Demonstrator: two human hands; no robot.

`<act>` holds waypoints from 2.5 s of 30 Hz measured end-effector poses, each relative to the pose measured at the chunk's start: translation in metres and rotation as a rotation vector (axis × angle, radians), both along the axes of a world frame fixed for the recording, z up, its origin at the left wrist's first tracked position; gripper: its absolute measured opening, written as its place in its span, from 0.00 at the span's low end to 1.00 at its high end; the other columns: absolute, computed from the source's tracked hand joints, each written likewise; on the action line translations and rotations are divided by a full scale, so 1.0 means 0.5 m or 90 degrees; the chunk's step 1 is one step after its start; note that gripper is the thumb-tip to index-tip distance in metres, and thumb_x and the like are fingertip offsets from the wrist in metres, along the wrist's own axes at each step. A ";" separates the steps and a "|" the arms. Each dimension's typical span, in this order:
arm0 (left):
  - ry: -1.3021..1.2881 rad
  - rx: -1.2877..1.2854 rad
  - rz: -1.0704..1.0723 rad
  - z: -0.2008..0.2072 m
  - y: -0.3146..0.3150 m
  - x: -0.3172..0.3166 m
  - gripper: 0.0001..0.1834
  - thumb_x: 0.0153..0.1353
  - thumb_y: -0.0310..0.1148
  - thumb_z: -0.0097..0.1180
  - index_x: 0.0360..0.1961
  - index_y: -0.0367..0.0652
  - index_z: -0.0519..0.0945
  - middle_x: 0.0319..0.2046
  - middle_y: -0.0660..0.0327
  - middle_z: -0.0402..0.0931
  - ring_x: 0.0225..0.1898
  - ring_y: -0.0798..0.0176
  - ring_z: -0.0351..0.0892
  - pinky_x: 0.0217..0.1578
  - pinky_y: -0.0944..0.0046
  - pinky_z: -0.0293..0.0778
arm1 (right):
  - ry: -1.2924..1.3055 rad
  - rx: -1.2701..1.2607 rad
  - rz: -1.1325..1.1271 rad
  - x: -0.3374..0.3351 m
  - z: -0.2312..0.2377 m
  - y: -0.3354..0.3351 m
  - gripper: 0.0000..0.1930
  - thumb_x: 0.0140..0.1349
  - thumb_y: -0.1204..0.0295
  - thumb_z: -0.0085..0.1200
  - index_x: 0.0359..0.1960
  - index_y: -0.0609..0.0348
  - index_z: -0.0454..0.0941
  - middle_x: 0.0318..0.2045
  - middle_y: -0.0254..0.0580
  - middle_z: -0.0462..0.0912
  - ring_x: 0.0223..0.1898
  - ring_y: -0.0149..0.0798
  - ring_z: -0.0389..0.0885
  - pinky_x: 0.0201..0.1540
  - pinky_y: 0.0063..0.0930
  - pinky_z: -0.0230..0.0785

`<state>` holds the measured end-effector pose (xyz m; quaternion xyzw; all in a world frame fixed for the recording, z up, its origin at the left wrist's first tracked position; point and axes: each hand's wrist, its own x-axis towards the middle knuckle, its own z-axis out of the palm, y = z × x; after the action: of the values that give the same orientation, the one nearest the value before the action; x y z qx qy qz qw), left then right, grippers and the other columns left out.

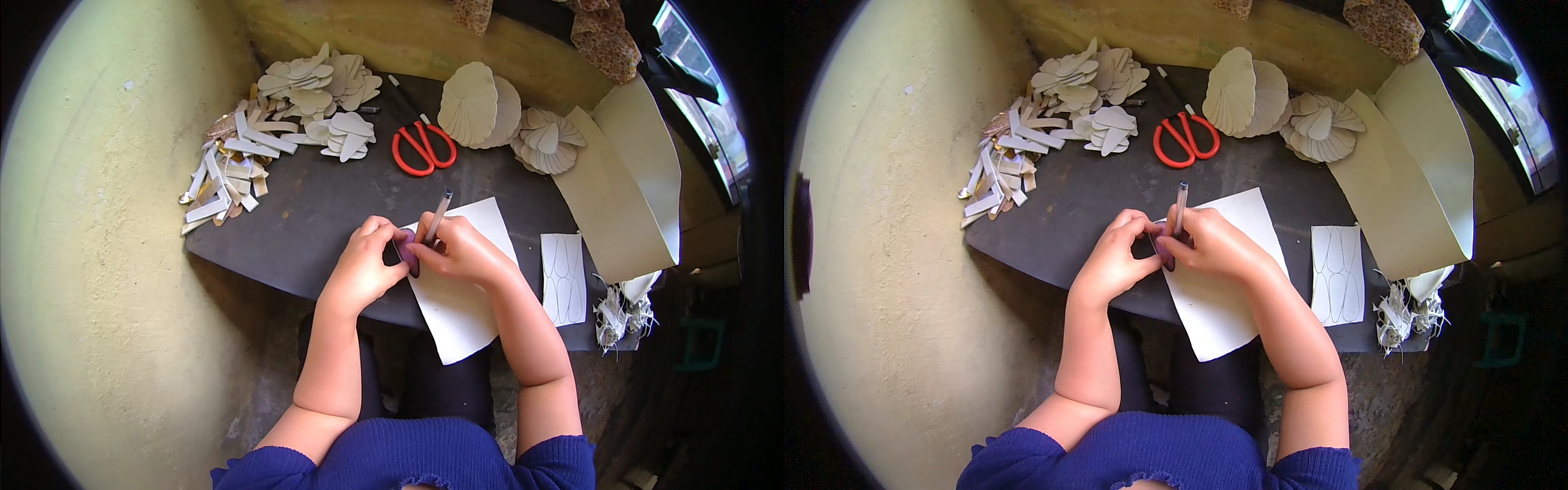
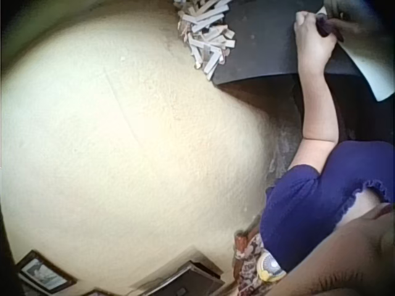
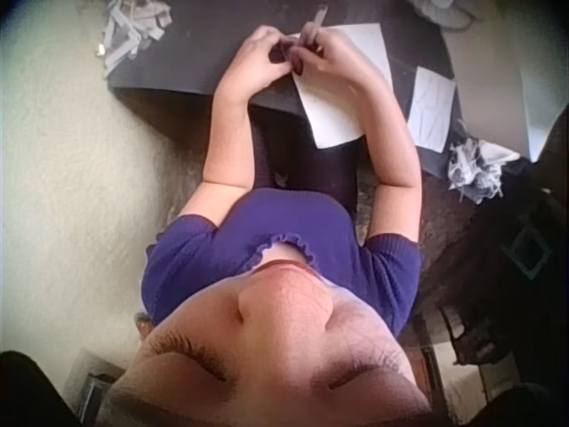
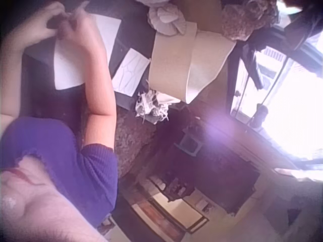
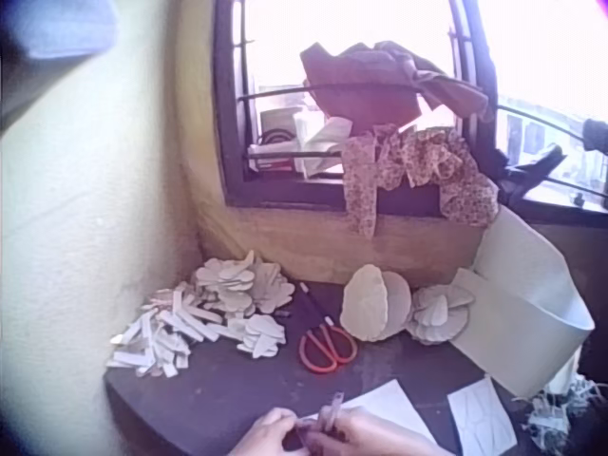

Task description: The person places a small purple template onto a white sheet of paper and uses a pen to trace its outline. The person then repositions the template and traces additional shapes on the same sheet.

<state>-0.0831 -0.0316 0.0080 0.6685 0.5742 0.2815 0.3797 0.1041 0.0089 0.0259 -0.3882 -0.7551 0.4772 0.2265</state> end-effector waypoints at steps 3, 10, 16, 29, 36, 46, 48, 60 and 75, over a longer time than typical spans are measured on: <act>0.005 -0.003 -0.002 0.003 0.001 0.001 0.19 0.48 0.28 0.65 0.42 0.36 0.79 0.47 0.55 0.71 0.53 0.50 0.72 0.53 0.57 0.70 | 0.012 0.002 -0.050 0.001 -0.011 0.003 0.07 0.61 0.72 0.58 0.30 0.63 0.74 0.24 0.46 0.82 0.26 0.42 0.82 0.31 0.32 0.72; 0.009 0.020 0.004 -0.002 -0.001 0.001 0.19 0.47 0.28 0.65 0.43 0.35 0.78 0.44 0.56 0.72 0.48 0.54 0.73 0.51 0.59 0.70 | -0.002 -0.001 -0.017 -0.001 -0.008 0.002 0.07 0.61 0.72 0.58 0.31 0.63 0.74 0.23 0.46 0.82 0.26 0.42 0.82 0.31 0.32 0.72; 0.008 0.053 -0.001 -0.010 -0.002 -0.001 0.21 0.46 0.26 0.66 0.44 0.36 0.78 0.43 0.57 0.72 0.46 0.56 0.74 0.50 0.61 0.71 | 0.002 -0.001 0.048 0.002 0.002 -0.007 0.06 0.60 0.72 0.59 0.32 0.62 0.76 0.22 0.45 0.81 0.25 0.43 0.81 0.31 0.34 0.71; -0.003 0.055 -0.009 -0.016 0.000 -0.005 0.21 0.47 0.26 0.68 0.44 0.37 0.78 0.44 0.58 0.72 0.47 0.58 0.75 0.49 0.61 0.71 | -0.023 0.008 0.067 0.007 0.002 -0.012 0.07 0.57 0.72 0.61 0.33 0.62 0.76 0.21 0.48 0.79 0.23 0.47 0.78 0.30 0.36 0.69; -0.037 0.003 0.001 -0.008 0.001 -0.005 0.21 0.47 0.26 0.68 0.44 0.37 0.78 0.44 0.59 0.71 0.47 0.59 0.74 0.49 0.62 0.71 | -0.028 -0.009 0.070 0.007 0.006 -0.014 0.08 0.58 0.71 0.61 0.33 0.62 0.76 0.21 0.49 0.78 0.23 0.48 0.77 0.30 0.36 0.69; -0.023 0.015 -0.009 -0.007 0.002 -0.005 0.21 0.46 0.25 0.67 0.43 0.35 0.77 0.45 0.55 0.72 0.51 0.51 0.73 0.52 0.58 0.70 | -0.030 0.008 0.081 0.007 0.002 -0.015 0.08 0.58 0.72 0.61 0.33 0.62 0.75 0.21 0.50 0.79 0.24 0.50 0.78 0.30 0.38 0.69; -0.022 0.017 -0.008 -0.007 0.001 -0.005 0.21 0.46 0.25 0.67 0.44 0.36 0.78 0.45 0.57 0.72 0.49 0.54 0.73 0.51 0.60 0.70 | -0.029 0.015 0.075 0.006 0.003 -0.015 0.08 0.58 0.72 0.61 0.33 0.62 0.76 0.21 0.51 0.79 0.24 0.51 0.79 0.31 0.38 0.69; -0.020 0.026 -0.008 -0.009 0.001 -0.005 0.19 0.48 0.28 0.66 0.43 0.35 0.79 0.43 0.58 0.71 0.45 0.59 0.72 0.50 0.62 0.70 | 0.007 0.019 -0.012 0.003 0.003 -0.011 0.08 0.61 0.73 0.60 0.32 0.65 0.76 0.25 0.45 0.82 0.27 0.38 0.83 0.31 0.30 0.74; -0.023 0.055 -0.012 -0.021 -0.001 -0.009 0.21 0.47 0.26 0.69 0.44 0.37 0.79 0.43 0.59 0.71 0.44 0.59 0.74 0.48 0.62 0.71 | -0.009 0.066 -0.051 0.030 0.024 -0.022 0.08 0.58 0.76 0.61 0.34 0.63 0.73 0.28 0.45 0.83 0.31 0.44 0.84 0.34 0.34 0.77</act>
<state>-0.0874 -0.0321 -0.0028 0.6843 0.5483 0.3144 0.3636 0.1190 -0.0020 0.0380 -0.4092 -0.7645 0.4252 0.2596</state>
